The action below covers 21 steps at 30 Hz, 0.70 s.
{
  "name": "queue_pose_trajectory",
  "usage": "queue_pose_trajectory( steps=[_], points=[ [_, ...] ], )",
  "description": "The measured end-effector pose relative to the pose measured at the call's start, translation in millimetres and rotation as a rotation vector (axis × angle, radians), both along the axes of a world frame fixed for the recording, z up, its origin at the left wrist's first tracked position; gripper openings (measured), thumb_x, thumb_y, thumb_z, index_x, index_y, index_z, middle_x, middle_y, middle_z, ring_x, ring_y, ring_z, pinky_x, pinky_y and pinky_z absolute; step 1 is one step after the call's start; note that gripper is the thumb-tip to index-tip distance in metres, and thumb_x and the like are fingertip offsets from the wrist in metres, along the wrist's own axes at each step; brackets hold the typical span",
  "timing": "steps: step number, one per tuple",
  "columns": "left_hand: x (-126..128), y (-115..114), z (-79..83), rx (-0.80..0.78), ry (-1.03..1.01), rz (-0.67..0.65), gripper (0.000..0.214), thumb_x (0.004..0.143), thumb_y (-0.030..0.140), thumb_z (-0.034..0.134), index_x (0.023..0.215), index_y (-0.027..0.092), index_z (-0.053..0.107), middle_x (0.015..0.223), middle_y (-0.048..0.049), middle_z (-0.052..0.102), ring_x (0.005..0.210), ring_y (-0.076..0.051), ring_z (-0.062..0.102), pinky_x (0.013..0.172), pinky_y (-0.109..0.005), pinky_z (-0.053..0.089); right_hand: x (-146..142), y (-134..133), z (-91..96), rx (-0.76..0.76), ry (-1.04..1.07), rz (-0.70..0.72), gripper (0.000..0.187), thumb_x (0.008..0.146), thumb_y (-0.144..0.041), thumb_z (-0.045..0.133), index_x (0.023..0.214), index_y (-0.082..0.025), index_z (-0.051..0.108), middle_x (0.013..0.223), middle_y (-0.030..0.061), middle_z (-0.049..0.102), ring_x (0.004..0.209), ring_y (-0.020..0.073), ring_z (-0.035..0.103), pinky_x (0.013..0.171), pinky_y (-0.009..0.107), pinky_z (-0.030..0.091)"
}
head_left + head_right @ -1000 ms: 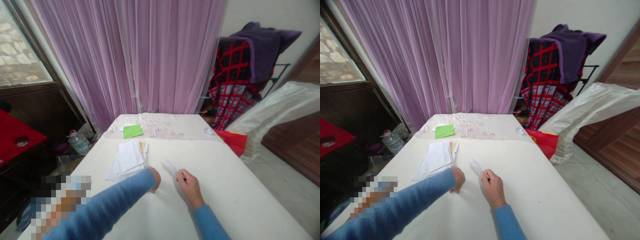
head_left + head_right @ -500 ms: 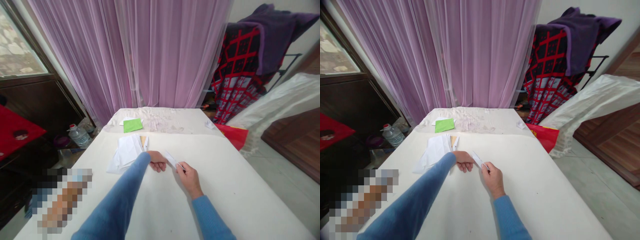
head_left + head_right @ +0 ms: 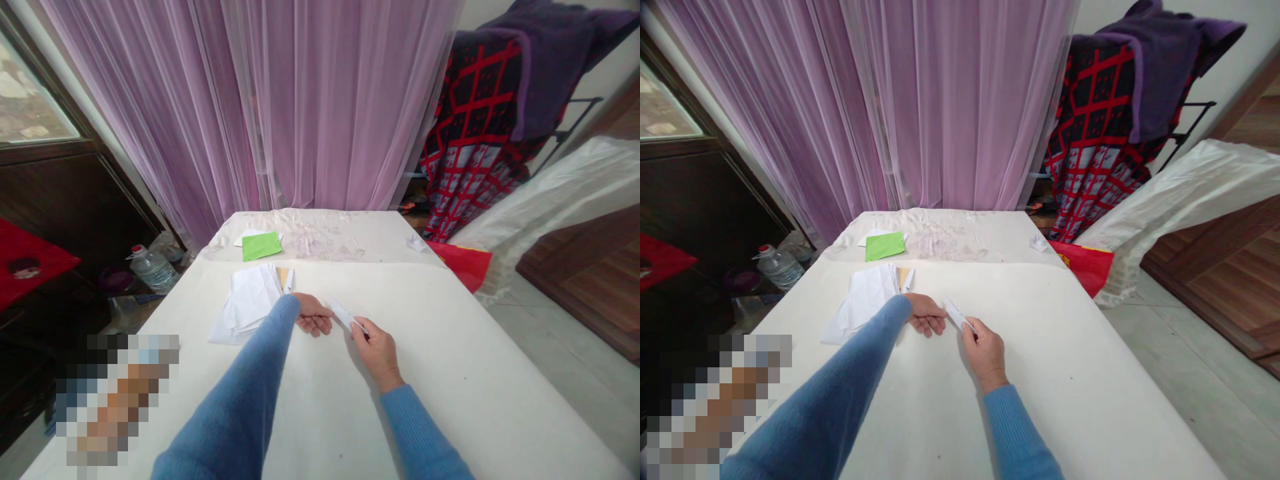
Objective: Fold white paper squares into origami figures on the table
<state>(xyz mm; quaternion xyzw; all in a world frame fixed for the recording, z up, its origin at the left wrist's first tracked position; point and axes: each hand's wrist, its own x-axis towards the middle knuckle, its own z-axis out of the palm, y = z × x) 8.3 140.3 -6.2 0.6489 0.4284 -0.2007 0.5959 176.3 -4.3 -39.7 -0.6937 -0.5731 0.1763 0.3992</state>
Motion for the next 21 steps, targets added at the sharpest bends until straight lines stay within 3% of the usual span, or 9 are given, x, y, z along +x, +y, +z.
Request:
queue_pose_trajectory(
  steps=[5, 11, 21],
  points=[
    [-11, -3, 4.6, -0.125, -0.088, 0.15, 0.045, 0.081, 0.061, 0.059, 0.094, 0.019, 0.066, 0.105, -0.0072, 0.074, 0.068, -0.011, 0.07, 0.048, -0.015, 0.048, 0, 2, -0.1, -0.052, -0.075, -0.13, 0.047, 0.082, -0.052, 0.039, 0.087, -0.022, 0.074, 0.062, 0.0043, 0.068, 0.057, 0.0188, 0.061, 0.056, 0.026, 0.039],
    [-18, -1, 5.9, -0.229, -0.153, 0.202, 0.042, 0.073, 0.052, 0.073, 0.101, 0.022, 0.066, 0.107, -0.0043, 0.074, 0.067, -0.009, 0.07, 0.048, -0.014, 0.048, -1, -1, 3.7, -0.039, -0.027, -0.025, 0.046, 0.084, -0.053, 0.039, 0.087, -0.022, 0.073, 0.06, 0.0025, 0.066, 0.055, 0.016, 0.059, 0.055, 0.023, 0.04],
    [-16, 5, 0.2, -0.313, -0.168, 0.15, 0.047, 0.064, 0.05, 0.081, 0.098, 0.021, 0.067, 0.1, -0.0033, 0.075, 0.065, -0.01, 0.069, 0.049, -0.015, 0.05, 0, -3, 1.9, -0.017, -0.083, 0.066, 0.04, 0.086, -0.047, 0.042, 0.085, -0.021, 0.073, 0.061, 0.0014, 0.067, 0.054, 0.0137, 0.058, 0.055, 0.021, 0.039]
  ],
)
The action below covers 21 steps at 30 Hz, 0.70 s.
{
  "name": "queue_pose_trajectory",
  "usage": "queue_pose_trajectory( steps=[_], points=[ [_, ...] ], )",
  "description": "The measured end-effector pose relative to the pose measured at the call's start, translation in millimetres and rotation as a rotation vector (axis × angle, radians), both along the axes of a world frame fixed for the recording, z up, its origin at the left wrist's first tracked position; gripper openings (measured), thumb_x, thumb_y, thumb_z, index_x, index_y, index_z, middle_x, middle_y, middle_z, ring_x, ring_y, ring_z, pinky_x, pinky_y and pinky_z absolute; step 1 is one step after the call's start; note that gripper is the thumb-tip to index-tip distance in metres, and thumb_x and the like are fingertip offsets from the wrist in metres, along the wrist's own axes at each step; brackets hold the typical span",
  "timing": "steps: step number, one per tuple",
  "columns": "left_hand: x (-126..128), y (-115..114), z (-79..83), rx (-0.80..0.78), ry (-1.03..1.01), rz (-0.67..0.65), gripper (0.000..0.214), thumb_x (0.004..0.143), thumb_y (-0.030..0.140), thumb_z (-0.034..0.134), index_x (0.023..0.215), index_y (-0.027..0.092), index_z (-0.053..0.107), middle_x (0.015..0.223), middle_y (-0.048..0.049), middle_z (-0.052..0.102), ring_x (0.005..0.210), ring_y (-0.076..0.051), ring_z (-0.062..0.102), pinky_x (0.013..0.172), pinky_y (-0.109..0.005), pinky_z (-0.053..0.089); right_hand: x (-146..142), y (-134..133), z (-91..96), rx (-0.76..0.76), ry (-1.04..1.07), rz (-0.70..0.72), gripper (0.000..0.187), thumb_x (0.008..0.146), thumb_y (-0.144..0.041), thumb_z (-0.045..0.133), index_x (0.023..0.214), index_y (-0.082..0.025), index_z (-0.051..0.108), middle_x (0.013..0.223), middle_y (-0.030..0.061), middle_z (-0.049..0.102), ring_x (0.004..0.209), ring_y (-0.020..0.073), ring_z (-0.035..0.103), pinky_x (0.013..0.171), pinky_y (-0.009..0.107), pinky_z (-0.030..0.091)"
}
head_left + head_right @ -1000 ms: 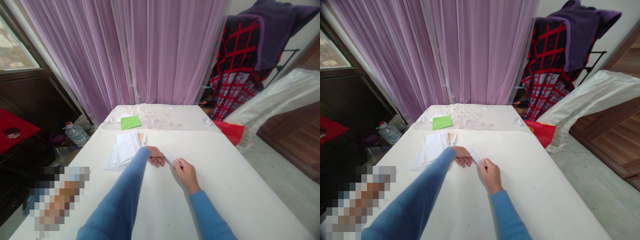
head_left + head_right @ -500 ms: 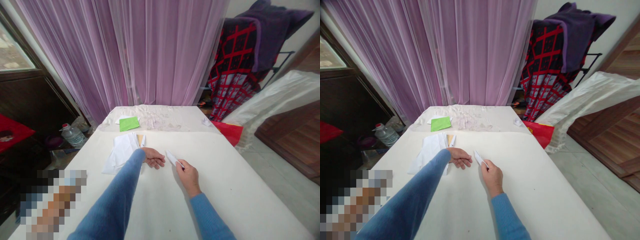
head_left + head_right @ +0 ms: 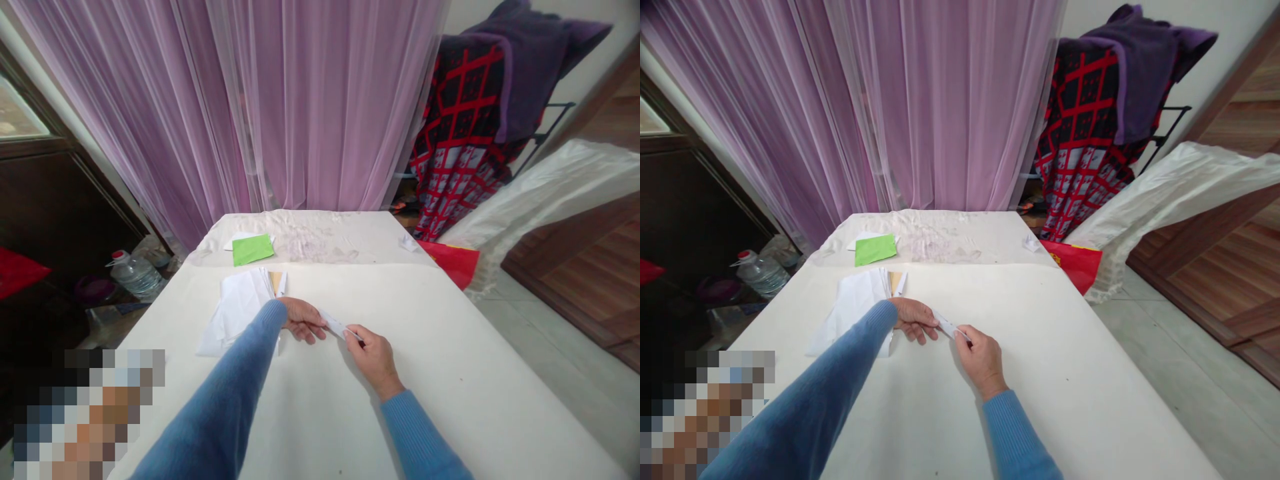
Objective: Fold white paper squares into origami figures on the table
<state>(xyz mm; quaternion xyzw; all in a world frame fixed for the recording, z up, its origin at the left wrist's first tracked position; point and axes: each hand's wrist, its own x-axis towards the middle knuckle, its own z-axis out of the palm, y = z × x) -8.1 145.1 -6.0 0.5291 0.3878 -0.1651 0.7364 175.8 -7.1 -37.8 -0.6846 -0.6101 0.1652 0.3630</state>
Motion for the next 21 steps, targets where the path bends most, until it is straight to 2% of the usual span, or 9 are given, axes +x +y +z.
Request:
queue_pose_trajectory(
  steps=[21],
  points=[
    [-2.5, 4.4, -5.6, -0.065, -0.062, -0.028, 0.047, 0.068, 0.051, 0.078, 0.103, 0.022, 0.066, 0.097, -0.0022, 0.074, 0.068, -0.01, 0.069, 0.048, -0.015, 0.05, 0.0, -0.4, 0.8, -0.012, -0.1, -0.007, 0.042, 0.087, -0.047, 0.039, 0.087, -0.022, 0.074, 0.065, 0.0028, 0.07, 0.053, 0.014, 0.056, 0.054, 0.023, 0.034]
  ],
)
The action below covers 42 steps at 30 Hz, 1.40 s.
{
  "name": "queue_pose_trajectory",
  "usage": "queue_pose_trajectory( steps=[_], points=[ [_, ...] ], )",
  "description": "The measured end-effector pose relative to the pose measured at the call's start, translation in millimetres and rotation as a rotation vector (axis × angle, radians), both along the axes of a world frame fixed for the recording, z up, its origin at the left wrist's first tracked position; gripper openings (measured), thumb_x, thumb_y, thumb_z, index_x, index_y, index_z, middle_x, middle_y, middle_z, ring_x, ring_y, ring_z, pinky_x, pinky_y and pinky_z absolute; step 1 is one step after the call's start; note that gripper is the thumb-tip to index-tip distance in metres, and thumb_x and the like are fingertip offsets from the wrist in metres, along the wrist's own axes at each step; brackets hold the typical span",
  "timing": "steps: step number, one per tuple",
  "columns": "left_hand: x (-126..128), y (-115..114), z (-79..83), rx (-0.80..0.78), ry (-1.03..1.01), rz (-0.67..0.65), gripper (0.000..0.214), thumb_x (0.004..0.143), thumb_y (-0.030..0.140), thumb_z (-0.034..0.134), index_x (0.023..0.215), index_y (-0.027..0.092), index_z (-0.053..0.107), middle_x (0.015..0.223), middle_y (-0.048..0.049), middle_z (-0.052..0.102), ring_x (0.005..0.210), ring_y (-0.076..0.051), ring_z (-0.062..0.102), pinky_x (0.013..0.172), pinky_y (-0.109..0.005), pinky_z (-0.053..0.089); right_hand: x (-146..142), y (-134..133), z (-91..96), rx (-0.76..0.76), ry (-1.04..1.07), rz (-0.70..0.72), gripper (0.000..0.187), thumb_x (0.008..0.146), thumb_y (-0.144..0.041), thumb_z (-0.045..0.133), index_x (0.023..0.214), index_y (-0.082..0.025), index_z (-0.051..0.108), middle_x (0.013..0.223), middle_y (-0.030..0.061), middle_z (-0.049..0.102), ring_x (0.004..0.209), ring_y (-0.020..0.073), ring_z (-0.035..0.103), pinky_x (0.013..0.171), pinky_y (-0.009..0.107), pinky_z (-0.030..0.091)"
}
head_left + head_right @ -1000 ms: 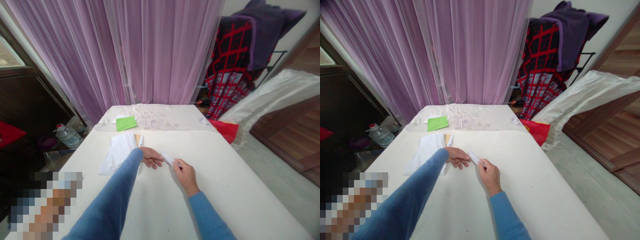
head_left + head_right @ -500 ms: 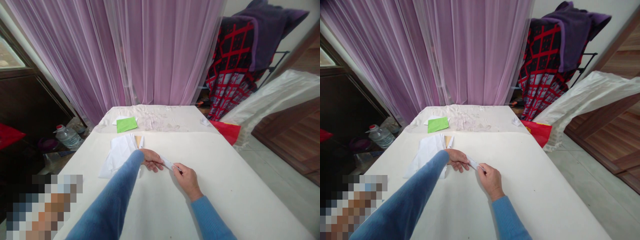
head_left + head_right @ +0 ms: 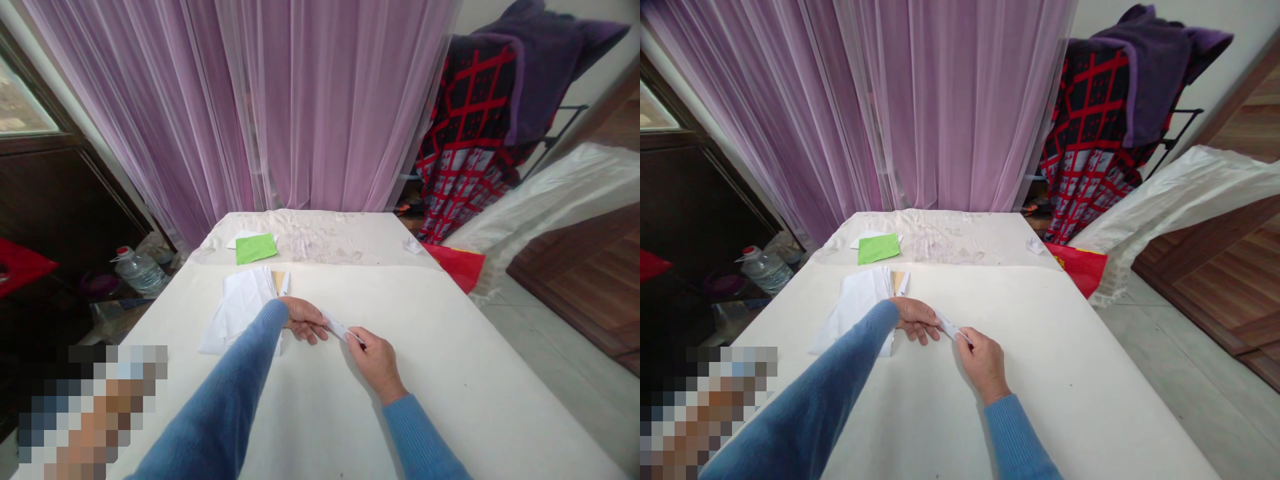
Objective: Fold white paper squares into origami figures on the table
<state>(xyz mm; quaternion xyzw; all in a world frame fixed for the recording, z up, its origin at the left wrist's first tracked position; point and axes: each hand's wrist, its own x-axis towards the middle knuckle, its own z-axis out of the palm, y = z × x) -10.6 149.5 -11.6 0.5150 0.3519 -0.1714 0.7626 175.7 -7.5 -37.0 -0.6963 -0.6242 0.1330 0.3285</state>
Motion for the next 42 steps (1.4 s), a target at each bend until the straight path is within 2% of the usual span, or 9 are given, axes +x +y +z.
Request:
queue_pose_trajectory(
  steps=[9, 18, 25, 30, 34, 42],
  points=[
    [-2, -1, -0.2, 0.006, -0.012, -0.008, 0.047, 0.069, 0.051, 0.077, 0.103, 0.022, 0.066, 0.099, -0.0032, 0.074, 0.068, -0.011, 0.069, 0.048, -0.016, 0.049, 0, 0, -1.3, 0.016, -0.013, 0.001, 0.041, 0.088, -0.046, 0.04, 0.087, -0.023, 0.073, 0.067, 0.0026, 0.07, 0.056, 0.0146, 0.058, 0.056, 0.023, 0.035],
    [-3, -4, 2.3, 0.062, -0.015, 0.019, 0.045, 0.073, 0.052, 0.073, 0.104, 0.021, 0.066, 0.104, -0.0049, 0.074, 0.069, -0.011, 0.07, 0.048, -0.016, 0.049, 0, 0, 0.7, 0.019, -0.013, -0.007, 0.041, 0.087, -0.047, 0.041, 0.086, -0.023, 0.074, 0.063, 0.0013, 0.069, 0.05, 0.013, 0.055, 0.053, 0.022, 0.034],
    [0, -5, 4.0, 0.087, 0.033, 0.033, 0.038, 0.083, 0.049, 0.063, 0.107, 0.02, 0.064, 0.109, -0.0057, 0.073, 0.068, -0.009, 0.069, 0.049, -0.015, 0.05, 1, 1, -1.3, 0.006, -0.009, -0.002, 0.04, 0.087, -0.046, 0.041, 0.087, -0.024, 0.074, 0.065, 0.0016, 0.07, 0.055, 0.0141, 0.058, 0.055, 0.023, 0.036],
    [7, -3, 5.6, 0.098, 0.112, -0.013, 0.033, 0.083, 0.046, 0.064, 0.101, 0.018, 0.064, 0.1, -0.0067, 0.075, 0.063, -0.011, 0.069, 0.047, -0.017, 0.05, 1, 1, -2.0, 0.002, -0.024, -0.01, 0.041, 0.088, -0.047, 0.04, 0.088, -0.024, 0.074, 0.067, 0.002, 0.07, 0.057, 0.0149, 0.059, 0.056, 0.023, 0.036],
    [6, -3, 7.2, 0.111, 0.13, -0.013, 0.031, 0.085, 0.046, 0.062, 0.1, 0.019, 0.064, 0.103, -0.0057, 0.074, 0.063, -0.01, 0.069, 0.048, -0.016, 0.051, 0, 1, -0.9, -0.005, -0.014, 0.002, 0.04, 0.088, -0.046, 0.04, 0.088, -0.024, 0.073, 0.067, 0.002, 0.07, 0.058, 0.0149, 0.059, 0.056, 0.023, 0.036],
    [6, -2, 9.0, 0.135, 0.153, -0.031, 0.039, 0.079, 0.052, 0.066, 0.102, 0.02, 0.065, 0.104, -0.0069, 0.074, 0.064, -0.012, 0.07, 0.047, -0.017, 0.05, 0, 0, 1.6, -0.008, -0.005, 0.017, 0.04, 0.089, -0.045, 0.039, 0.089, -0.024, 0.073, 0.069, 0.0016, 0.07, 0.059, 0.0147, 0.059, 0.057, 0.023, 0.036]
  ],
)
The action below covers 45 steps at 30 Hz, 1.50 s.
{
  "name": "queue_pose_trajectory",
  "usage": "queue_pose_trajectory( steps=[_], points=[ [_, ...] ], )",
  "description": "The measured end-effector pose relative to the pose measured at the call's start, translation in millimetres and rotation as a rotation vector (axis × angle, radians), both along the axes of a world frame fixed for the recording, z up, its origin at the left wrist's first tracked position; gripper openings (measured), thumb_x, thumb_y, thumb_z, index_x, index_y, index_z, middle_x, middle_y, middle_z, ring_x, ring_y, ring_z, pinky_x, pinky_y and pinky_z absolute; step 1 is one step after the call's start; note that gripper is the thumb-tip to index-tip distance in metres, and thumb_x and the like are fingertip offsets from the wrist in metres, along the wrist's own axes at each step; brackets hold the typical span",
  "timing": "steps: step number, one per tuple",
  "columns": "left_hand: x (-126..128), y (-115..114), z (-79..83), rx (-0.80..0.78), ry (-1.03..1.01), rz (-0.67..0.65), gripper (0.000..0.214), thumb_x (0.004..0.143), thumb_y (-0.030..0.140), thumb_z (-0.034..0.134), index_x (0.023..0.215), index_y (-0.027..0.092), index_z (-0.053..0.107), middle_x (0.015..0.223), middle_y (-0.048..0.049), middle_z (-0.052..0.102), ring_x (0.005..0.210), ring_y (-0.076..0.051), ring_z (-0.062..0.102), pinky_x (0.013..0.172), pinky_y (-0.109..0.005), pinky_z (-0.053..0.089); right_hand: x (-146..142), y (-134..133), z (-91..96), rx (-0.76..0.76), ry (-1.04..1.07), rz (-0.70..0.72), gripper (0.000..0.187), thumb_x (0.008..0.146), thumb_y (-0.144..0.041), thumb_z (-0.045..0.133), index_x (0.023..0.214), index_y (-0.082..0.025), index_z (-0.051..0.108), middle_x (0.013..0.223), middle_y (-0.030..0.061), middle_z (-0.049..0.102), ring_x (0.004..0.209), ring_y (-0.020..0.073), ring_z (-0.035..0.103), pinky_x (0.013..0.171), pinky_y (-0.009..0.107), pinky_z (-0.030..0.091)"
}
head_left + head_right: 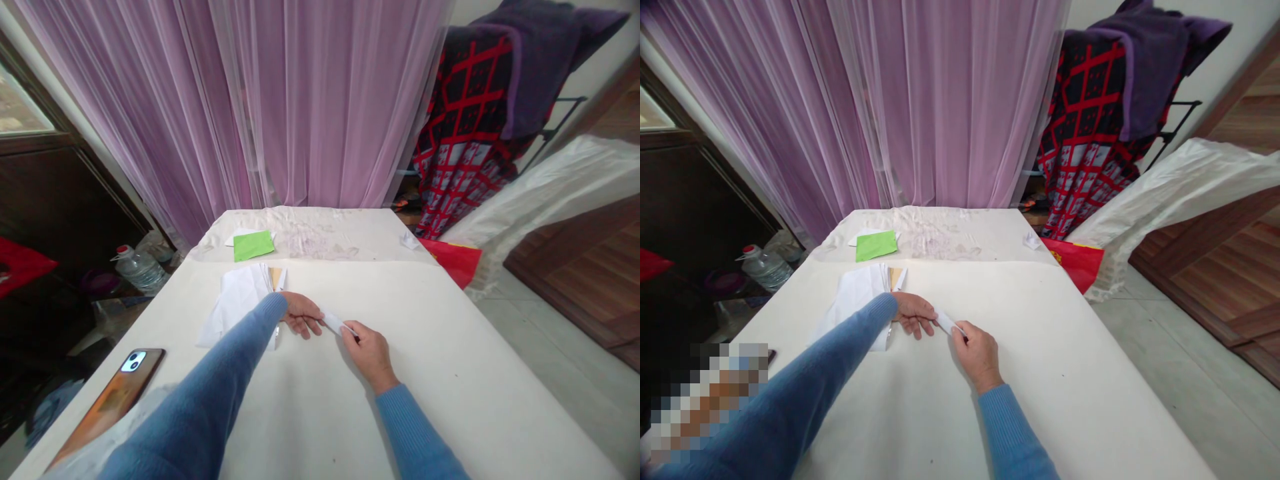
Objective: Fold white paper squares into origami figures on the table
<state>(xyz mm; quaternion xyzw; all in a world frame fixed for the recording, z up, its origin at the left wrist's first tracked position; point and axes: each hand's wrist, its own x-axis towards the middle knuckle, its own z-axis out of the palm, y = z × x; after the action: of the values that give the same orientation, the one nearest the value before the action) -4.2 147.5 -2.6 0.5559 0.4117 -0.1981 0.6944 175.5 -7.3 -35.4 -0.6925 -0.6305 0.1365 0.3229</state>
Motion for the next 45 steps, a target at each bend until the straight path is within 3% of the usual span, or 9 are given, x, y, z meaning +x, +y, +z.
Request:
queue_pose_trajectory(
  steps=[7, 15, 20, 27, 36, 39, 41, 43, 45],
  points=[
    [1, -3, 2.6, 0.043, 0.005, -0.006, 0.039, 0.08, 0.051, 0.065, 0.102, 0.019, 0.064, 0.101, -0.0083, 0.074, 0.061, -0.012, 0.069, 0.046, -0.017, 0.05, 0, 0, 1.8, 0.017, 0.009, 0.0, 0.04, 0.088, -0.044, 0.039, 0.088, -0.023, 0.073, 0.068, 0.0022, 0.07, 0.058, 0.0144, 0.058, 0.057, 0.023, 0.035],
    [-8, -23, 1.1, 0.209, -0.093, 0.102, 0.031, 0.086, 0.047, 0.059, 0.099, 0.019, 0.058, 0.09, -0.0034, 0.074, 0.053, -0.008, 0.064, 0.045, -0.016, 0.048, 1, 0, 2.7, -0.011, -0.01, -0.021, 0.041, 0.086, -0.046, 0.04, 0.089, -0.023, 0.074, 0.063, 0.0014, 0.068, 0.055, 0.014, 0.056, 0.055, 0.022, 0.034],
    [-7, -29, -0.1, 0.229, -0.147, 0.16, 0.035, 0.079, 0.048, 0.067, 0.093, 0.017, 0.059, 0.077, -0.0014, 0.072, 0.05, -0.01, 0.064, 0.044, -0.018, 0.046, 3, -1, 4.2, -0.022, -0.005, -0.027, 0.041, 0.085, -0.046, 0.041, 0.089, -0.023, 0.074, 0.066, 0.0019, 0.069, 0.057, 0.0145, 0.057, 0.056, 0.022, 0.035],
    [-13, -41, -2.0, 0.369, -0.282, 0.327, 0.043, 0.076, 0.057, 0.064, 0.089, 0.017, 0.056, 0.082, 0.0005, 0.069, 0.052, -0.006, 0.061, 0.048, -0.017, 0.045, 4, -1, 1.0, -0.033, 0.0, -0.046, 0.043, 0.083, -0.05, 0.041, 0.089, -0.022, 0.074, 0.068, 0.0038, 0.07, 0.06, 0.0165, 0.06, 0.058, 0.024, 0.037],
    [-8, -49, 3.3, 0.413, -0.303, 0.335, 0.046, 0.069, 0.057, 0.07, 0.084, 0.014, 0.063, 0.074, -0.0005, 0.069, 0.051, -0.007, 0.059, 0.051, -0.021, 0.047, 14, 1, -3.4, -0.024, 0.064, -0.142, 0.045, 0.082, -0.05, 0.04, 0.095, -0.022, 0.073, 0.066, 0.0033, 0.069, 0.062, 0.0184, 0.062, 0.061, 0.025, 0.041],
    [-6, -54, 15.8, 0.432, -0.307, 0.341, 0.038, 0.072, 0.05, 0.071, 0.084, 0.015, 0.064, 0.074, -0.0003, 0.069, 0.057, -0.008, 0.06, 0.058, -0.022, 0.049, 22, 2, -4.2, -0.039, 0.065, -0.185, 0.048, 0.08, -0.051, 0.04, 0.096, -0.02, 0.073, 0.066, 0.0038, 0.069, 0.063, 0.0195, 0.062, 0.061, 0.026, 0.041],
    [-14, -58, 34.1, 0.441, -0.308, 0.308, 0.033, 0.073, 0.045, 0.072, 0.087, 0.016, 0.065, 0.076, -0.0001, 0.069, 0.063, -0.009, 0.062, 0.064, -0.023, 0.05, 26, 2, -4.7, -0.049, 0.074, -0.168, 0.048, 0.08, -0.052, 0.04, 0.095, -0.021, 0.072, 0.066, 0.0035, 0.069, 0.062, 0.0193, 0.062, 0.061, 0.026, 0.041],
    [-31, -62, 58.7, 0.494, -0.27, 0.148, 0.027, 0.073, 0.039, 0.073, 0.088, 0.017, 0.067, 0.079, 0.0006, 0.07, 0.069, -0.009, 0.062, 0.069, -0.023, 0.05, 28, 2, -5.7, -0.05, 0.081, -0.148, 0.048, 0.08, -0.053, 0.04, 0.095, -0.021, 0.072, 0.066, 0.0031, 0.069, 0.063, 0.0192, 0.061, 0.06, 0.026, 0.04],
    [-58, -70, 83.4, 0.525, -0.147, -0.147, 0.022, 0.073, 0.034, 0.072, 0.09, 0.02, 0.069, 0.082, 0.0012, 0.071, 0.075, -0.011, 0.063, 0.072, -0.022, 0.048, 29, 2, -7.5, -0.047, 0.081, -0.139, 0.047, 0.08, -0.052, 0.04, 0.095, -0.021, 0.072, 0.067, 0.003, 0.069, 0.063, 0.0192, 0.062, 0.061, 0.026, 0.04]
  ],
)
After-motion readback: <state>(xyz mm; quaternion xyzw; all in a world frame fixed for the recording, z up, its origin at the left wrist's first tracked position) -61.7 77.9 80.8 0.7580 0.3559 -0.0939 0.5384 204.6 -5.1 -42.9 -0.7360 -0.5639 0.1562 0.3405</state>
